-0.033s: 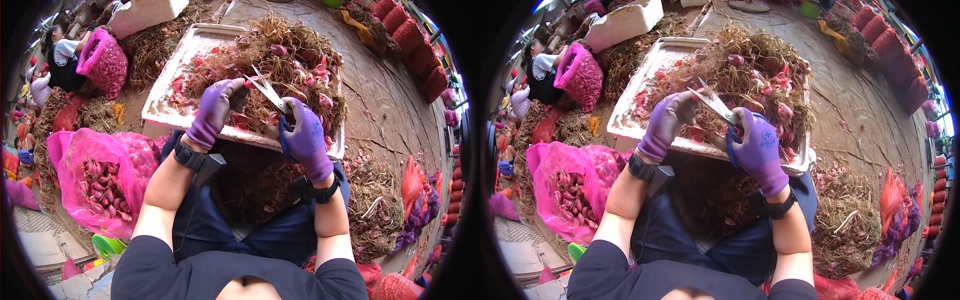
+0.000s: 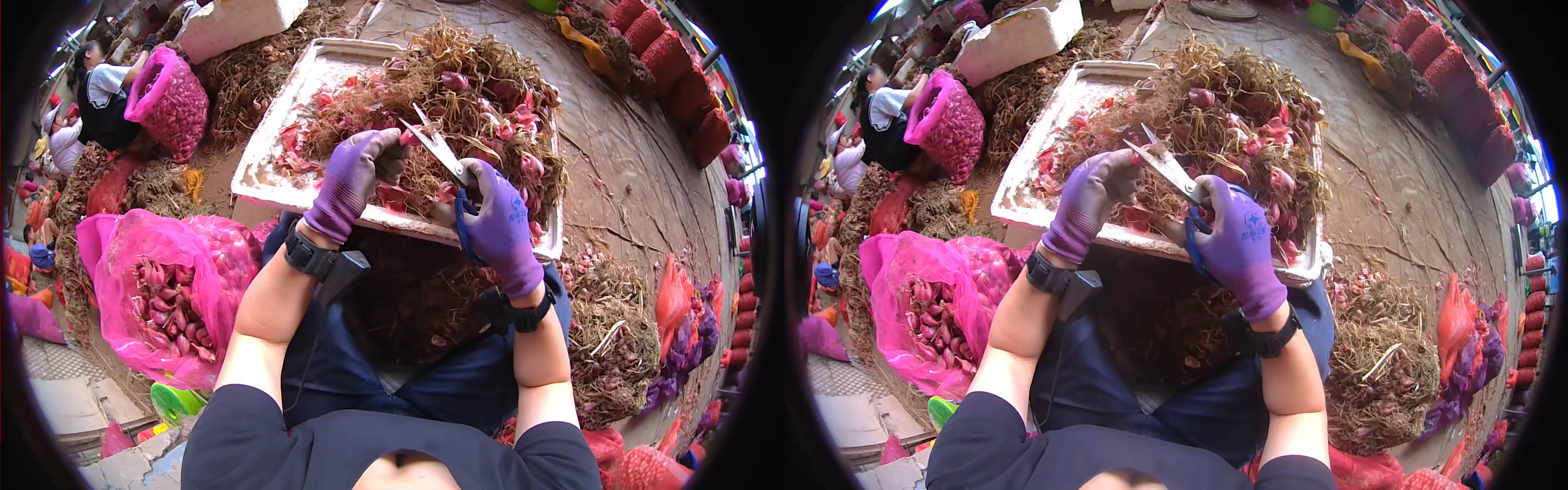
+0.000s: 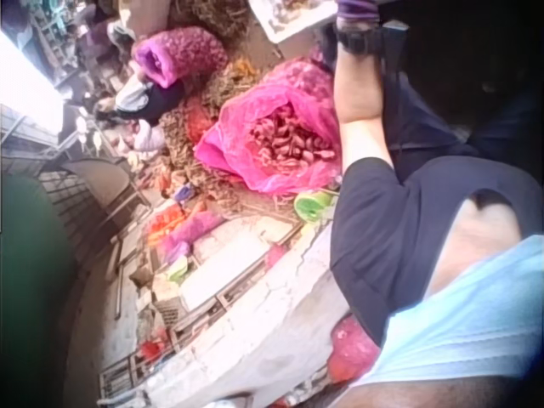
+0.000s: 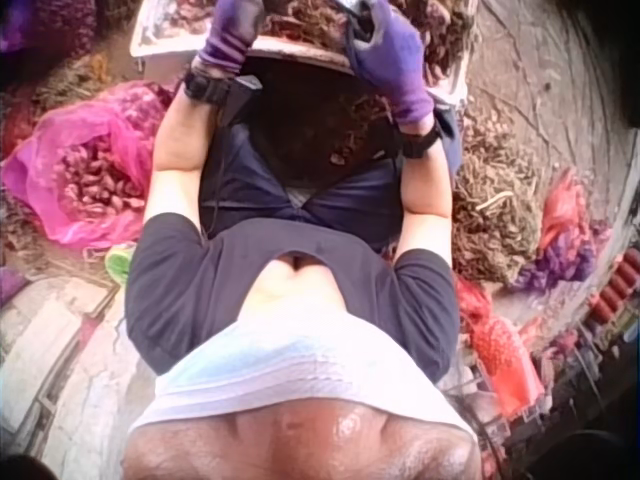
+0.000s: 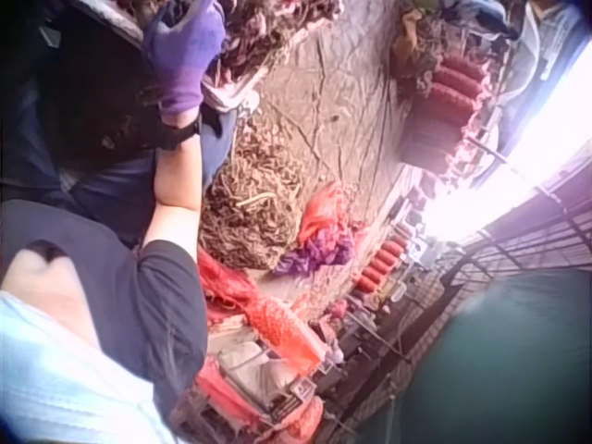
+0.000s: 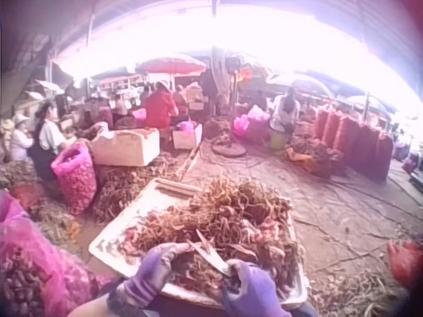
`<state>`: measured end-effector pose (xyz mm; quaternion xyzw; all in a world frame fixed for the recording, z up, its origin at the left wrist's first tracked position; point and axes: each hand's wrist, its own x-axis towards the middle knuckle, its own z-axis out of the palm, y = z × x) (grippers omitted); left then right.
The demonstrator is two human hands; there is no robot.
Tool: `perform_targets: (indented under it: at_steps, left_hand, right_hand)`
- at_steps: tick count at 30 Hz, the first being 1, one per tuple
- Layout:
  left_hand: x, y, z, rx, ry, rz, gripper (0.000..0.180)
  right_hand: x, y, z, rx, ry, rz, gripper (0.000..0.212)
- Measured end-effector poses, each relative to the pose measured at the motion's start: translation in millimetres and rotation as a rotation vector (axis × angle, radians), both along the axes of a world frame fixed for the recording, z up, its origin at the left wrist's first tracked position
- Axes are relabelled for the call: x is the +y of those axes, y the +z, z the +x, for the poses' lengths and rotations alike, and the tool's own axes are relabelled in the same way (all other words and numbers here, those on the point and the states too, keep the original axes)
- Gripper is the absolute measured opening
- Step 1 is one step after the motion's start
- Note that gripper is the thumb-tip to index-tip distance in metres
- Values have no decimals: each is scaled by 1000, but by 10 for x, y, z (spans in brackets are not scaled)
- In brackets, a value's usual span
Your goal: The person picks up shallots, trims the roots and stems using shears, and drops the cleaned shallots into a pink mesh bag. They repeat this process, occasionally moving debris aside on the tray to reach more shallots.
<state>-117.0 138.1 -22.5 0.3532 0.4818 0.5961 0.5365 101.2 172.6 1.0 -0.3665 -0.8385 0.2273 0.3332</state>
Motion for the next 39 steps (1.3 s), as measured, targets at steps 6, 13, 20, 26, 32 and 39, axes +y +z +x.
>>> perform_targets:
  at_steps: [6,13,20,26,32,39]
  left_hand:
    - [9,41,108,62,26,-55,32]
    - [-41,-46,44,17,-10,-54,29]
    - [9,14,117,93,-159,-8,25]
    - [-167,389,394,611,-733,-57,20]
    - [-297,115,692,1315,-656,433,16]
    - [-347,207,560,1216,-591,413,19]
  right_hand:
    - [14,-24,4,-36,-43,-69,54]
    - [-134,190,26,-110,-157,-219,43]
    - [101,-55,214,520,-83,-111,61]
    - [271,-54,347,459,-177,-189,47]
    - [126,10,337,588,-137,-347,43]
    - [176,-105,373,723,-80,-286,39]
